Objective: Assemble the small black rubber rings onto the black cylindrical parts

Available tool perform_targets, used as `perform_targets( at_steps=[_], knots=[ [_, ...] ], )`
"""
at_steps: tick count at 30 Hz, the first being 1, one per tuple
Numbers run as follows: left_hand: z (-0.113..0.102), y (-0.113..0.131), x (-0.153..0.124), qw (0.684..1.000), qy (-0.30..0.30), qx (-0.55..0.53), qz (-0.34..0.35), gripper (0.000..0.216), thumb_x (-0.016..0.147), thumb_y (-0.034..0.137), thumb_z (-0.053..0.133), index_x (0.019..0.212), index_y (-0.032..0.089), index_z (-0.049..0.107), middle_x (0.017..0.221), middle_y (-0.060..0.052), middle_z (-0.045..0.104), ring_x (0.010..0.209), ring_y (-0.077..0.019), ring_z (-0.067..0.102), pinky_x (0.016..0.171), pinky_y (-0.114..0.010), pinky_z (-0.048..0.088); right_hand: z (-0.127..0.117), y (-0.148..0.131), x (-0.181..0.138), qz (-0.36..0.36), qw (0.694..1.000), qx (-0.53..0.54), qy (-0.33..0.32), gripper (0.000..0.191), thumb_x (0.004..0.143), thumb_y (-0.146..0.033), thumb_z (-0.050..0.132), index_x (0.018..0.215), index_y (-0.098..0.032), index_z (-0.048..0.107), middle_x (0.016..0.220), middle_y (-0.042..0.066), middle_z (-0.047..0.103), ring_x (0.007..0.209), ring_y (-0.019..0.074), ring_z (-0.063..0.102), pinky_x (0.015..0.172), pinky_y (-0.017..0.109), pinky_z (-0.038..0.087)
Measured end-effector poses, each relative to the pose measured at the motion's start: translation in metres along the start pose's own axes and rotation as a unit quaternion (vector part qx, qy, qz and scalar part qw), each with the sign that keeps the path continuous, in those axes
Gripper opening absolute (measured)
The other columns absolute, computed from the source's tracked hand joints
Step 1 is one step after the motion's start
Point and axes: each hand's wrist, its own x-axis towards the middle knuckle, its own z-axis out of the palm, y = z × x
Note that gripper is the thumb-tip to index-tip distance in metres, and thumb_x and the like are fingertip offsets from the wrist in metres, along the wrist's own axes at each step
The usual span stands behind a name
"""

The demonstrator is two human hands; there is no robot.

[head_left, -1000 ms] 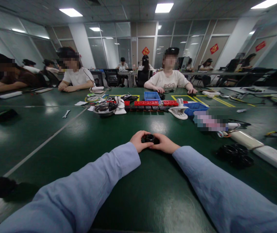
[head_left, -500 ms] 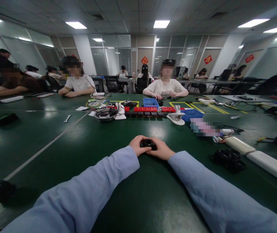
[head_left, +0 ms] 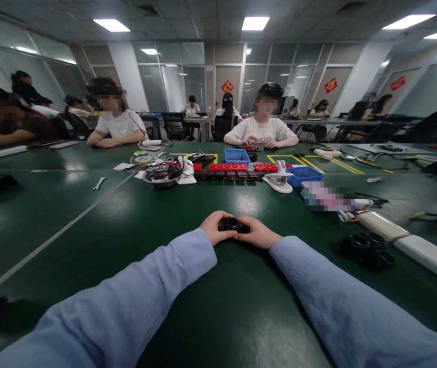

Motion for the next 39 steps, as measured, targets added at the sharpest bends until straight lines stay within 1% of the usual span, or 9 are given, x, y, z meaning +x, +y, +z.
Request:
perform_targets(
  at_steps=[6,8,11,14,18,20,22,26,39],
  knots=[
    [0.002,-0.001,0.001,1.000,0.005,0.008,-0.004,0.038,0.059,0.030,0.066,0.093,0.018,0.052,0.090,-0.003,0.054,0.084,-0.0181,0.051,0.066,-0.028,0.042,0.002,-0.001,0.000,0.012,1.000,-0.022,0.010,0.026,0.065,-0.031,0.059,0.086,-0.015,0.055,0.077,0.002,0.055,0.069,0.0137,0.050,0.060,0.024,0.037],
    [0.005,-0.001,0.002,0.999,0.025,0.018,-0.012,0.037,0.059,0.030,0.065,0.092,0.018,0.052,0.089,-0.003,0.054,0.083,-0.0180,0.051,0.067,-0.028,0.042,0.006,-0.003,0.002,0.044,0.997,-0.054,0.039,0.027,0.064,-0.034,0.059,0.083,-0.016,0.052,0.074,0.001,0.055,0.066,0.0132,0.049,0.056,0.023,0.035],
    [0.010,-0.002,0.003,0.996,0.075,0.036,-0.025,0.036,0.059,0.030,0.065,0.090,0.017,0.052,0.087,-0.003,0.054,0.082,-0.0179,0.051,0.071,-0.030,0.042,0.013,-0.010,0.003,0.104,0.980,-0.136,0.096,0.028,0.062,-0.036,0.060,0.079,-0.016,0.049,0.071,0.002,0.054,0.062,0.0136,0.048,0.053,0.023,0.032],
    [0.011,-0.002,0.003,0.995,0.084,0.044,-0.026,0.036,0.059,0.030,0.065,0.090,0.018,0.052,0.087,-0.003,0.054,0.082,-0.0182,0.051,0.073,-0.031,0.042,0.017,-0.016,0.003,0.115,0.970,-0.181,0.115,0.029,0.062,-0.035,0.060,0.082,-0.016,0.049,0.074,0.004,0.055,0.066,0.0156,0.050,0.056,0.024,0.033],
    [0.006,-0.003,0.001,0.998,0.047,0.029,-0.008,0.035,0.060,0.030,0.064,0.091,0.018,0.053,0.088,-0.002,0.055,0.083,-0.0178,0.051,0.073,-0.031,0.042,0.011,-0.014,0.000,0.051,0.986,-0.133,0.085,0.046,0.062,-0.036,0.061,0.101,-0.018,0.047,0.088,0.005,0.057,0.079,0.0179,0.052,0.066,0.027,0.036],
    [0.004,-0.004,0.001,0.999,0.026,0.020,0.003,0.035,0.061,0.030,0.064,0.092,0.018,0.053,0.088,-0.002,0.055,0.084,-0.0179,0.051,0.074,-0.031,0.042,0.006,-0.009,-0.001,0.016,0.994,-0.098,0.048,0.044,0.062,-0.036,0.061,0.101,-0.019,0.049,0.089,0.004,0.057,0.079,0.0173,0.052,0.066,0.027,0.037],
    [0.003,-0.006,0.001,1.000,0.009,0.012,0.010,0.035,0.060,0.030,0.064,0.092,0.018,0.053,0.090,-0.003,0.055,0.086,-0.0183,0.051,0.074,-0.031,0.041,0.003,-0.005,-0.001,-0.002,0.997,-0.076,0.019,0.036,0.064,-0.035,0.060,0.095,-0.018,0.053,0.084,0.003,0.058,0.075,0.0158,0.052,0.064,0.026,0.037],
    [0.002,-0.008,0.003,1.000,-0.003,0.003,0.016,0.037,0.060,0.030,0.065,0.092,0.018,0.053,0.092,-0.003,0.055,0.088,-0.0187,0.051,0.075,-0.031,0.041,0.001,0.000,0.000,-0.011,0.997,-0.070,0.007,0.029,0.065,-0.033,0.060,0.088,-0.016,0.056,0.077,0.001,0.057,0.070,0.0141,0.050,0.061,0.024,0.036],
    [0.001,-0.007,0.002,1.000,-0.006,-0.002,0.013,0.038,0.060,0.031,0.065,0.093,0.017,0.053,0.092,-0.004,0.055,0.086,-0.0187,0.050,0.074,-0.030,0.040,0.000,-0.003,0.000,-0.016,0.996,-0.087,0.006,0.026,0.066,-0.034,0.058,0.084,-0.015,0.056,0.074,0.001,0.055,0.067,0.0134,0.048,0.058,0.023,0.034]
  ],
)
